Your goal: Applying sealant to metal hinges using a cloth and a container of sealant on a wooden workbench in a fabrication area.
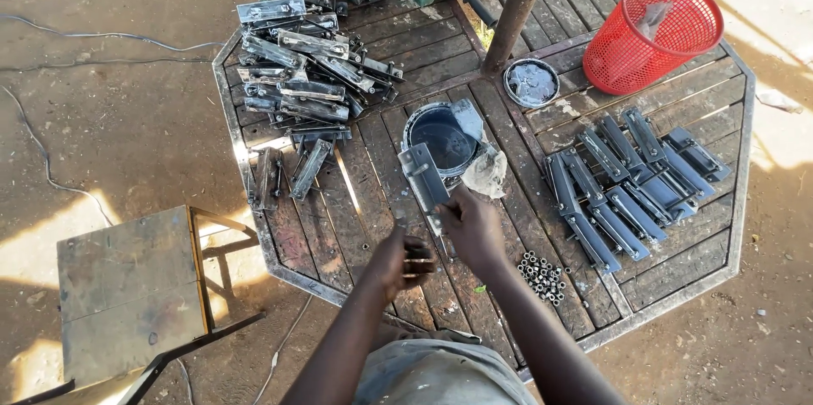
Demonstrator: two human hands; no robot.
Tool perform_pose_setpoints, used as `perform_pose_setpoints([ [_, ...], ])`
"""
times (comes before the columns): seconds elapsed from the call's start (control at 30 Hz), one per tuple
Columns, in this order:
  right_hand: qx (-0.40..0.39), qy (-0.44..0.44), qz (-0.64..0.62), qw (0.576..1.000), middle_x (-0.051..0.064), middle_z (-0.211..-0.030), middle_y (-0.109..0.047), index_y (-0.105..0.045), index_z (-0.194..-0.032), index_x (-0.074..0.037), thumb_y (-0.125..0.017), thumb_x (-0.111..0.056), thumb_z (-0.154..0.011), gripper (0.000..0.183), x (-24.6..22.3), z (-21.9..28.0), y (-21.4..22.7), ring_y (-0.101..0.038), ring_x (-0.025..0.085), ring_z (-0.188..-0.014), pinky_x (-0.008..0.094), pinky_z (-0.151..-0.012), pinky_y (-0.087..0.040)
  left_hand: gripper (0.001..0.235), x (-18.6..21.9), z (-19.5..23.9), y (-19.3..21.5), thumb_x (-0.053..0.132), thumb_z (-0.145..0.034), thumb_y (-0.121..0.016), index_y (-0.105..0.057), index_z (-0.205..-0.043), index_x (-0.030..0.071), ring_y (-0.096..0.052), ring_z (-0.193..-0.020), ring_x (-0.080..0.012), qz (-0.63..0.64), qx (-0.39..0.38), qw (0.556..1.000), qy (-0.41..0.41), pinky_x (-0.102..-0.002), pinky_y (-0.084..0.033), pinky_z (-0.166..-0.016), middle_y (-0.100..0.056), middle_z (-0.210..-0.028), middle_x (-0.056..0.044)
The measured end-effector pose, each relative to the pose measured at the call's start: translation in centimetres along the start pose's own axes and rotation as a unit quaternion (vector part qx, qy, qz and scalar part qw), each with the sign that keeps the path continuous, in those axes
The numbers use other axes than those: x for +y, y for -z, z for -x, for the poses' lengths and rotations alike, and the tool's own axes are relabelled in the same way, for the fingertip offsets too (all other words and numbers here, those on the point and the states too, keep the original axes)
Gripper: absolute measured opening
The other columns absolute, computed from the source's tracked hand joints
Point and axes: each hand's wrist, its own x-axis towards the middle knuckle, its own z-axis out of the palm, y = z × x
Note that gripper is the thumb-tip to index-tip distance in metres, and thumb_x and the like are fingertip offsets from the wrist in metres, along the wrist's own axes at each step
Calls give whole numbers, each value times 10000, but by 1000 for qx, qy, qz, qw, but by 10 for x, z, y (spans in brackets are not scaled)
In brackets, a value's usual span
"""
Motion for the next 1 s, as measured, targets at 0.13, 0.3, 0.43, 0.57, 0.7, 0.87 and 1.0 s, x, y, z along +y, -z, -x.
perform_pose_setpoints([
  [0.13,14,0,-52,999,117,-687,-714,-653,-825,-94,-716,-182,-935,155,-14,23,-19,-701,301,-640,380,-638,-547,852,5,0,-17,805,-960,-436,-550,-1228,5,-693,-939,-293,41,-42,998,6,-491,-562,-804,-645,-1083,-164],
  [0.3,49,44,-48,997,199,-765,-655,-606,-845,-67,-740,-227,-925,224,-7,33,-47,-678,437,-761,422,-599,-506,1199,33,47,-29,974,-779,-468,-288,-1491,27,-517,-1177,-292,171,-73,980,72,-627,-394,-1024,-501,-1288,-147],
  [0.43,72,57,-61,994,242,-804,-651,-615,-870,-49,-774,-205,-889,223,-1,39,-60,-631,518,-823,482,-597,-496,1222,18,31,-16,977,-790,-462,-225,-1507,16,-480,-1209,-328,222,-68,969,90,-668,-359,-1044,-442,-1240,-151],
  [0.57,79,62,-73,992,204,-779,-665,-617,-845,-82,-761,-220,-906,208,-2,42,-61,-641,501,-790,459,-567,-507,1269,11,11,-4,1033,-715,-408,-516,-1346,-62,-551,-1229,-458,252,-84,958,111,-721,-357,-1056,-549,-1211,-211],
  [0.7,76,84,-72,991,199,-770,-677,-655,-839,-83,-778,-188,-883,167,-2,45,-61,-650,490,-771,467,-520,-510,1121,46,57,-26,910,-720,-563,-545,-1282,-60,-546,-1113,-334,214,-64,973,67,-646,-403,-1043,-526,-1120,-151],
  [0.87,45,80,-90,992,122,-802,-697,-628,-841,-93,-750,-131,-890,137,4,47,-58,-655,328,-734,380,-527,-523,838,31,1,-13,764,-689,-743,-600,-1032,13,-591,-877,-285,238,-4,964,115,-527,-493,-875,-539,-878,-79],
  [1.0,-1,117,-84,990,14,-804,-665,-577,-801,-89,-756,-97,-900,204,12,48,-61,-589,144,-644,298,-539,-443,508,34,1,-17,590,-693,-807,-582,-817,152,-500,-753,-220,192,44,977,88,-366,-414,-704,-520,-760,-43],
])
